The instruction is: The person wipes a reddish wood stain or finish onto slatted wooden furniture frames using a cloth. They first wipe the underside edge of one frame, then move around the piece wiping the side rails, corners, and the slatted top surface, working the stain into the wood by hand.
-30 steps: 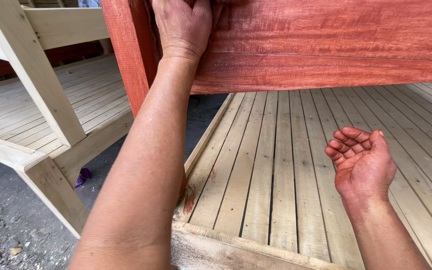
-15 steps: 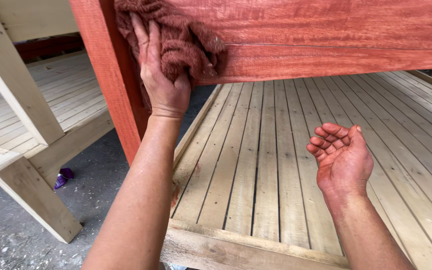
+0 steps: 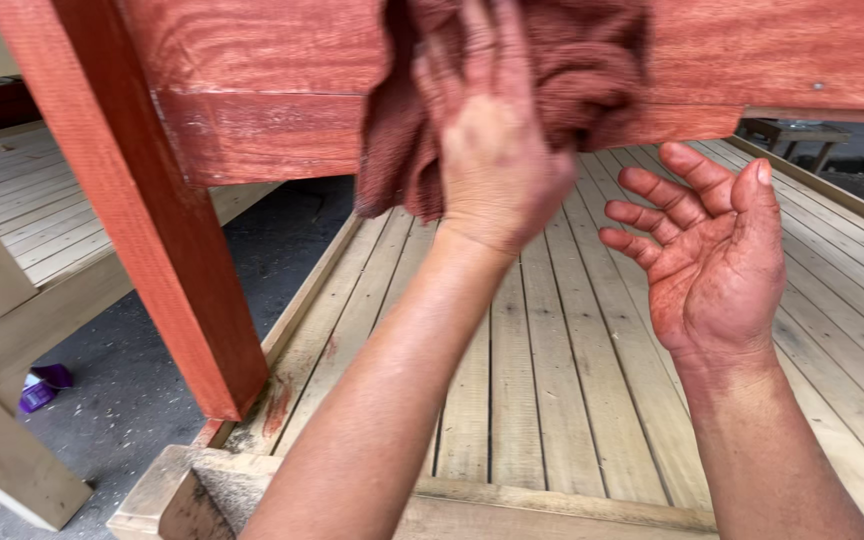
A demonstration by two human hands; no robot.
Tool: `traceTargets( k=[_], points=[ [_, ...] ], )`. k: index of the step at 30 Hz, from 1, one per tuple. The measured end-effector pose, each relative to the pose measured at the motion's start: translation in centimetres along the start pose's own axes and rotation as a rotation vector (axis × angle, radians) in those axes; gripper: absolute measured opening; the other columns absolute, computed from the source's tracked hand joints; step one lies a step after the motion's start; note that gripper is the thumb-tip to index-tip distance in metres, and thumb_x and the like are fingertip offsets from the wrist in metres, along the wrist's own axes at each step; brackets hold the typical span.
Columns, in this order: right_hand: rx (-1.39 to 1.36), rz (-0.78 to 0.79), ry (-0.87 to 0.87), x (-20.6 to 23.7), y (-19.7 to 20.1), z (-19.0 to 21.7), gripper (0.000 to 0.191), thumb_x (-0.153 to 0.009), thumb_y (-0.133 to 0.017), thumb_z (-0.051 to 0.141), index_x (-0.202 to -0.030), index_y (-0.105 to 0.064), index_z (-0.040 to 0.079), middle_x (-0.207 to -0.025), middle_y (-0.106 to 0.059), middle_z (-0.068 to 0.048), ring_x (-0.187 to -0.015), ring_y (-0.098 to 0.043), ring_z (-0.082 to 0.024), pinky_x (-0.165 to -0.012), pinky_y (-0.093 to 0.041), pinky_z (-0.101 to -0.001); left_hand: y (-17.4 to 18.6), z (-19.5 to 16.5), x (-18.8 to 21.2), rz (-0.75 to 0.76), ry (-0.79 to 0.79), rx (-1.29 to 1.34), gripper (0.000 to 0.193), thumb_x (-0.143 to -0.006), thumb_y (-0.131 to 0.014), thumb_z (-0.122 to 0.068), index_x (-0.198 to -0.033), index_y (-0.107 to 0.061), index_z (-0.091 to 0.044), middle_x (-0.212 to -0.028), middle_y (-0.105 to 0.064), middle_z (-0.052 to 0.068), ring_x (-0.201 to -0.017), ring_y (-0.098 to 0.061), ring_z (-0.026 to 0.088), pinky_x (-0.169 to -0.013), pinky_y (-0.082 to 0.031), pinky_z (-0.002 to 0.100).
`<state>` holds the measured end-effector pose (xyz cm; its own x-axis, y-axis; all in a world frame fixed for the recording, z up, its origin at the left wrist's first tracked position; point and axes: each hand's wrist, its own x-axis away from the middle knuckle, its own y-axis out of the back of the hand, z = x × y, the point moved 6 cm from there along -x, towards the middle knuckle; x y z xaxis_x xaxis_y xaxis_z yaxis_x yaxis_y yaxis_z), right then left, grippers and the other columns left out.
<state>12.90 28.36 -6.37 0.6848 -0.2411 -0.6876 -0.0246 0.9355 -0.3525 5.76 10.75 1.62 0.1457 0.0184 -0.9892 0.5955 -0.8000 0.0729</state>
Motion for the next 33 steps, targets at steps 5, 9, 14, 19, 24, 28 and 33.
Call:
traceTargets(
  k=[5, 9, 14, 19, 24, 28, 33],
  points=[
    [-0.045, -0.044, 0.043, -0.2, 3.6, 1.9, 0.063, -0.114, -0.042, 0.056, -0.142, -0.060, 0.003, -0.128, -0.067, -0.023, -0.116, -0.068, -0.035, -0.100, -0.058, -0.0497, -3.6, -7.4, -1.0, 0.044, -0.034, 0.094, 0.098, -0.073, -0.080, -0.029, -0.153, -0.034, 0.004, -0.162, -0.033, 0.024, -0.157, -0.022, 0.054, -0.136, -0.012, 0.061],
    [-0.053, -0.062, 0.117, -0.2, 7.5, 3.6, 0.067, -0.109, -0.041, 0.057, -0.146, -0.058, 0.004, -0.134, -0.064, -0.020, -0.122, -0.062, -0.032, -0.111, -0.056, -0.0505, -6.9, -12.5, -1.3, 0.002, -0.088, 0.114, 0.079, -0.076, -0.074, -0.025, -0.145, -0.047, 0.002, -0.150, -0.051, 0.021, -0.150, -0.035, 0.049, -0.134, -0.016, 0.060],
    [-0.129, -0.152, 0.170, -0.8, 12.4, 7.3, 0.060, -0.110, -0.048, 0.052, -0.148, -0.052, 0.006, -0.156, -0.059, -0.017, -0.144, -0.060, -0.030, -0.124, -0.051, -0.0485, -12.8, -19.7, -1.2, 0.082, -0.165, 0.270, 0.076, -0.075, -0.075, -0.034, -0.141, -0.053, -0.003, -0.144, -0.058, 0.015, -0.145, -0.045, 0.037, -0.135, -0.021, 0.055],
    [-0.238, -0.195, 0.161, -0.5, 15.7, 10.2, 0.055, -0.109, -0.048, 0.040, -0.150, -0.051, 0.004, -0.156, -0.059, -0.014, -0.146, -0.060, -0.028, -0.126, -0.050, -0.0460, -19.0, -25.8, -0.4, -0.009, -0.293, 0.557, 0.077, -0.067, -0.071, -0.027, -0.139, -0.052, -0.008, -0.141, -0.059, 0.011, -0.139, -0.052, 0.033, -0.119, -0.036, 0.045],
    [-0.331, -0.235, 0.171, 1.4, 17.8, 10.7, 0.031, -0.114, -0.054, 0.020, -0.140, -0.053, 0.003, -0.135, -0.062, -0.012, -0.123, -0.060, -0.024, -0.109, -0.050, -0.0388, -22.6, -30.0, 0.3, 0.096, -0.524, 0.622, 0.051, -0.077, -0.066, -0.021, -0.127, -0.056, -0.016, -0.134, -0.063, 0.004, -0.130, -0.058, 0.026, -0.111, -0.052, 0.035],
    [-0.183, -0.441, 0.248, 4.4, 20.7, 11.1, 0.031, -0.104, -0.059, 0.005, -0.134, -0.060, 0.009, -0.134, -0.070, -0.009, -0.128, -0.069, -0.024, -0.112, -0.060, -0.0432, -20.8, -29.1, 4.0, 0.274, -0.461, 0.631, 0.039, -0.086, -0.063, -0.019, -0.124, -0.056, -0.020, -0.120, -0.067, 0.003, -0.118, -0.066, 0.026, -0.095, -0.058, 0.040],
    [0.103, -0.482, 0.359, 5.4, 24.2, 11.9, 0.018, -0.111, -0.068, 0.001, -0.126, -0.058, 0.005, -0.123, -0.068, -0.009, -0.115, -0.070, -0.024, -0.097, -0.057, -0.0413, -15.7, -25.9, 6.7, 0.619, -0.228, 0.485, 0.061, -0.084, -0.059, -0.016, -0.143, -0.046, -0.019, -0.102, -0.072, 0.010, -0.095, -0.074, 0.031, -0.077, -0.062, 0.047]
  ],
)
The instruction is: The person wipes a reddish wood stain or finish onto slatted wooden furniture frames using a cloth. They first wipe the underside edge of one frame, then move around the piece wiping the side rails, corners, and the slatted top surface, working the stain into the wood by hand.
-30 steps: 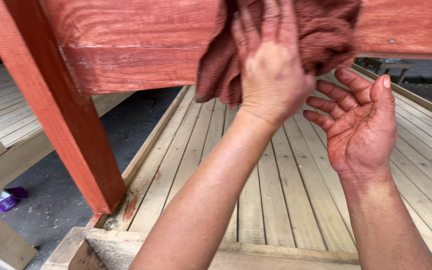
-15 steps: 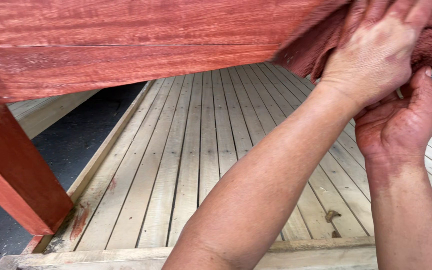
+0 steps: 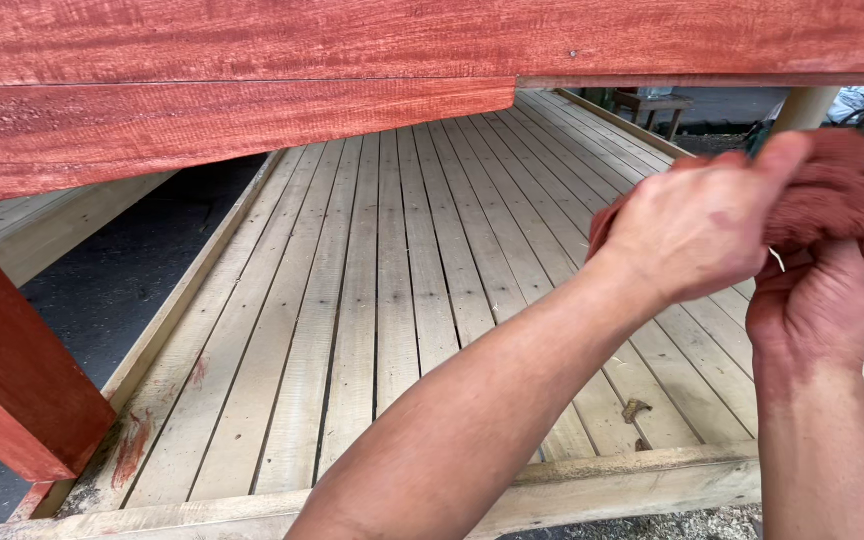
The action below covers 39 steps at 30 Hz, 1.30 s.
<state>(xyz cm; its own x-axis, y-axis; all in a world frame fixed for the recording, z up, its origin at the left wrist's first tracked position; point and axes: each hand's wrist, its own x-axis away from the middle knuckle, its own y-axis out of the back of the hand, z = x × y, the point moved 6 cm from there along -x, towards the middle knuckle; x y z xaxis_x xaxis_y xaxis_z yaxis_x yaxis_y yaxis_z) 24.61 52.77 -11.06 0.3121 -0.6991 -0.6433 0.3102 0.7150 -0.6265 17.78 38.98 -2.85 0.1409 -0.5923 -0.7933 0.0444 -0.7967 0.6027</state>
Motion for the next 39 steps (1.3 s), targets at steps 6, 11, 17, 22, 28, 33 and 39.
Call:
traceTargets(
  k=[6, 11, 17, 22, 28, 33, 39],
  points=[
    [0.268, 0.198, -0.091, -1.6, -0.6, -1.0, 0.016, -0.104, -0.067, 0.001, -0.117, -0.060, -0.003, -0.120, -0.071, -0.017, -0.105, -0.069, -0.027, -0.096, -0.056, -0.0431, 2.9, 3.8, 2.9, 0.093, 0.452, 0.356, 0.040, -0.081, -0.064, -0.038, -0.118, -0.068, -0.023, -0.093, -0.083, 0.010, -0.090, -0.078, 0.028, -0.083, -0.058, 0.044],
    [0.192, 0.343, -0.565, -1.8, -3.3, -2.6, 0.037, -0.094, -0.063, 0.009, -0.128, -0.067, -0.006, -0.125, -0.073, -0.017, -0.116, -0.068, -0.029, -0.107, -0.051, -0.0451, 1.1, 9.6, 5.2, 0.205, 0.818, 0.963, 0.037, -0.090, -0.070, -0.037, -0.113, -0.074, -0.008, -0.104, -0.078, 0.015, -0.092, -0.075, 0.028, -0.083, -0.060, 0.043],
    [-0.113, 0.355, -0.625, -0.9, -2.8, -4.0, 0.027, -0.111, -0.064, 0.019, -0.123, -0.064, -0.005, -0.125, -0.068, -0.018, -0.131, -0.065, -0.032, -0.120, -0.045, -0.0508, -1.8, 13.1, 10.5, 0.583, 0.898, 1.652, 0.035, -0.097, -0.070, -0.035, -0.111, -0.070, -0.003, -0.099, -0.076, 0.013, -0.082, -0.074, 0.023, -0.077, -0.061, 0.040],
    [-0.407, 0.485, -0.698, 0.1, -3.1, -4.3, 0.024, -0.109, -0.069, 0.017, -0.115, -0.067, -0.005, -0.120, -0.072, -0.020, -0.124, -0.068, -0.030, -0.114, -0.047, -0.0474, -3.6, 13.4, 13.0, 0.561, 0.870, 1.953, 0.034, -0.102, -0.069, -0.034, -0.118, -0.069, -0.004, -0.105, -0.076, 0.011, -0.089, -0.075, 0.023, -0.087, -0.061, 0.040],
    [0.023, 0.408, -0.638, 1.4, -5.6, -6.4, 0.028, -0.108, -0.058, 0.018, -0.126, -0.067, -0.001, -0.123, -0.072, -0.012, -0.115, -0.067, -0.024, -0.109, -0.050, -0.0416, -5.0, 14.0, 12.5, 0.334, 1.038, 1.999, 0.040, -0.100, -0.068, -0.042, -0.115, -0.066, -0.005, -0.098, -0.076, 0.012, -0.082, -0.075, 0.026, -0.084, -0.061, 0.046],
    [0.003, 0.399, -0.521, 2.3, -8.3, -4.3, 0.032, -0.113, -0.051, 0.025, -0.121, -0.065, -0.003, -0.116, -0.073, -0.014, -0.109, -0.071, -0.024, -0.102, -0.056, -0.0406, -2.9, 15.2, 15.1, 0.552, 0.979, 1.769, 0.042, -0.101, -0.068, -0.034, -0.124, -0.065, 0.001, -0.107, -0.076, 0.017, -0.092, -0.075, 0.026, -0.086, -0.061, 0.041],
    [0.206, 0.491, -0.458, 3.2, -10.9, -5.3, 0.030, -0.113, -0.050, 0.025, -0.115, -0.065, -0.001, -0.108, -0.073, -0.012, -0.096, -0.071, -0.020, -0.089, -0.058, -0.0346, -0.2, 13.9, 15.8, 0.755, 0.819, 1.618, 0.053, -0.096, -0.074, -0.027, -0.138, -0.060, 0.003, -0.123, -0.073, 0.016, -0.112, -0.071, 0.025, -0.099, -0.060, 0.039]
  ],
)
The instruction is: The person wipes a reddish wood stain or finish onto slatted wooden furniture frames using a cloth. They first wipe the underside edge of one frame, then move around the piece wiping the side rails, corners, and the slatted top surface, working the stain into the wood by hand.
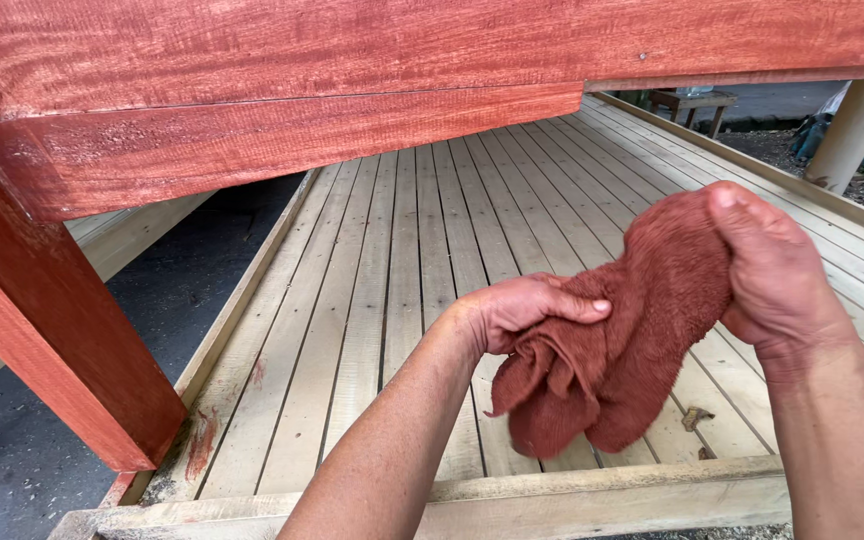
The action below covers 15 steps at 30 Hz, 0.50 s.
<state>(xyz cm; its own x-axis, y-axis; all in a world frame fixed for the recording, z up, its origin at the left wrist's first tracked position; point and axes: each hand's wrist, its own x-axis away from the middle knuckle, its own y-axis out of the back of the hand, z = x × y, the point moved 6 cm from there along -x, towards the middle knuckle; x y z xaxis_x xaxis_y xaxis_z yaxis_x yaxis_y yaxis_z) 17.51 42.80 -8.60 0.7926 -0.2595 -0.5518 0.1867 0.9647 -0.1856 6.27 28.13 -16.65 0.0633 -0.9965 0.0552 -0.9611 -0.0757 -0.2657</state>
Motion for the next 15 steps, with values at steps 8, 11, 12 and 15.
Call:
traceTargets(
  k=[8, 11, 12, 15],
  points=[
    [0.421, 0.061, -0.044, -0.3, -2.0, -1.0, 0.020, -0.105, -0.064, 0.022, -0.103, -0.065, 0.002, -0.088, -0.068, -0.002, -0.077, -0.060, -0.006, -0.065, -0.052, -0.0219, -0.6, -1.9, 0.0, -0.258, -0.085, -0.630, 0.048, -0.091, -0.077, -0.029, -0.135, -0.068, -0.010, -0.120, -0.073, 0.003, -0.112, -0.065, 0.016, -0.092, -0.051, 0.043],
    [0.474, -0.007, -0.059, 0.1, -1.2, 0.0, 0.021, -0.100, -0.068, 0.020, -0.107, -0.067, 0.001, -0.090, -0.071, -0.003, -0.079, -0.062, -0.007, -0.067, -0.053, -0.0236, -1.0, -2.8, -0.1, -0.201, -0.289, -0.390, 0.042, -0.095, -0.072, -0.022, -0.134, -0.067, -0.008, -0.118, -0.074, 0.004, -0.110, -0.068, 0.017, -0.098, -0.054, 0.039],
    [0.473, -0.025, -0.062, 0.3, -0.9, 0.3, 0.022, -0.099, -0.070, 0.019, -0.110, -0.068, 0.000, -0.092, -0.071, -0.004, -0.080, -0.063, -0.008, -0.069, -0.054, -0.0245, -1.1, -3.1, -0.1, -0.176, -0.350, -0.258, 0.041, -0.096, -0.070, -0.019, -0.135, -0.065, -0.009, -0.118, -0.073, 0.002, -0.111, -0.068, 0.017, -0.101, -0.055, 0.038],
    [0.554, 0.135, -0.275, 1.9, -0.3, -0.8, 0.039, -0.076, -0.081, 0.016, -0.111, -0.075, -0.001, -0.095, -0.080, -0.008, -0.083, -0.071, -0.010, -0.077, -0.058, -0.0273, -1.1, -4.3, 0.5, -0.247, -0.519, -0.198, 0.032, -0.101, -0.065, -0.011, -0.132, -0.065, -0.003, -0.116, -0.073, 0.004, -0.107, -0.068, 0.015, -0.098, -0.055, 0.034]
  ],
)
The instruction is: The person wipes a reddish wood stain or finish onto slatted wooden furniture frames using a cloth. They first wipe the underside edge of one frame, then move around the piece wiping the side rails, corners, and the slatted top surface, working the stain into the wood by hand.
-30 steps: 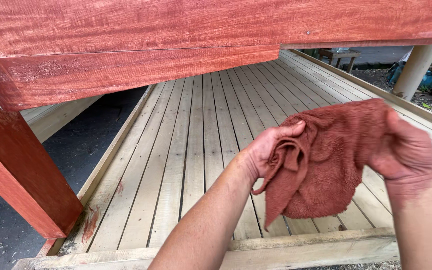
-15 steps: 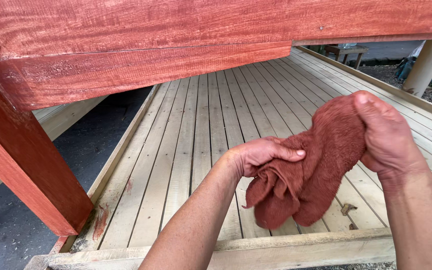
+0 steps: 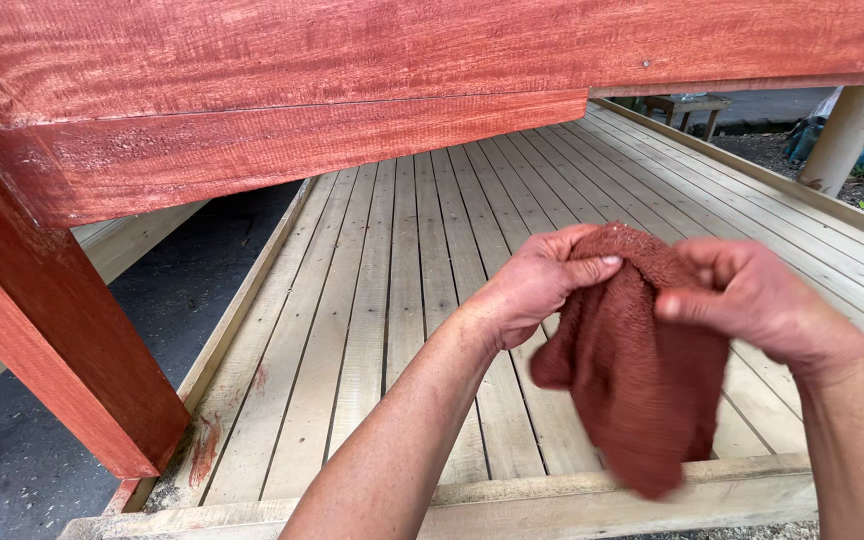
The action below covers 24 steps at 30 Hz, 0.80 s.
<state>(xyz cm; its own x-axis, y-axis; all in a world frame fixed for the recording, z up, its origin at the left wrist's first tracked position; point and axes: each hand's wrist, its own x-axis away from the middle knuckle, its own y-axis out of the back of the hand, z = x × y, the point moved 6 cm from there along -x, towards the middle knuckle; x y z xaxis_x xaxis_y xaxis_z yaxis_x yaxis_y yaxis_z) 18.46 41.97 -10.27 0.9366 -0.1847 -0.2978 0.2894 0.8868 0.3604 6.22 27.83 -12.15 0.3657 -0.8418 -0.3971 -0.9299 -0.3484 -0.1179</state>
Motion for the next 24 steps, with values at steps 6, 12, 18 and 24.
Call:
traceTargets(
  k=[6, 12, 18, 24],
  points=[
    [-0.013, 0.140, -0.376, 1.5, -1.6, -8.3, 0.055, -0.055, -0.095, 0.015, -0.104, -0.078, -0.002, -0.094, -0.084, -0.012, -0.081, -0.075, -0.017, -0.080, -0.062, -0.0369, 0.0, -2.0, 0.7, -0.128, -0.091, 0.364, 0.025, -0.103, -0.061, -0.008, -0.126, -0.063, 0.002, -0.105, -0.072, 0.008, -0.092, -0.071, 0.015, -0.084, -0.060, 0.033],
    [0.085, 0.152, -0.516, 1.8, 0.6, -17.6, 0.046, -0.073, -0.090, 0.005, -0.113, -0.072, -0.010, -0.098, -0.079, -0.029, -0.084, -0.069, -0.035, -0.078, -0.061, -0.0545, 2.5, -3.7, 3.0, -0.216, -0.117, 0.308, 0.024, -0.104, -0.060, -0.009, -0.126, -0.063, 0.002, -0.107, -0.071, 0.008, -0.093, -0.070, 0.015, -0.087, -0.060, 0.033],
    [-0.782, -0.163, -0.253, 1.5, 1.6, -18.9, 0.032, -0.085, -0.068, 0.007, -0.117, -0.067, 0.001, -0.109, -0.076, -0.012, -0.101, -0.071, -0.022, -0.095, -0.057, -0.0421, 4.0, -3.8, 3.7, -0.284, -0.034, 0.159, 0.032, -0.101, -0.060, -0.015, -0.129, -0.062, 0.000, -0.110, -0.071, 0.009, -0.096, -0.069, 0.015, -0.089, -0.059, 0.035],
    [-0.746, -0.074, -0.195, -0.2, -0.9, -11.0, 0.040, -0.084, -0.064, 0.006, -0.124, -0.066, -0.002, -0.112, -0.076, -0.014, -0.102, -0.072, -0.023, -0.093, -0.056, -0.0398, 1.0, 2.3, 3.2, -0.178, 0.318, 0.018, 0.060, -0.090, -0.075, -0.006, -0.137, -0.040, -0.015, -0.126, -0.069, 0.008, -0.110, -0.070, 0.021, -0.094, -0.062, 0.039]
  ],
)
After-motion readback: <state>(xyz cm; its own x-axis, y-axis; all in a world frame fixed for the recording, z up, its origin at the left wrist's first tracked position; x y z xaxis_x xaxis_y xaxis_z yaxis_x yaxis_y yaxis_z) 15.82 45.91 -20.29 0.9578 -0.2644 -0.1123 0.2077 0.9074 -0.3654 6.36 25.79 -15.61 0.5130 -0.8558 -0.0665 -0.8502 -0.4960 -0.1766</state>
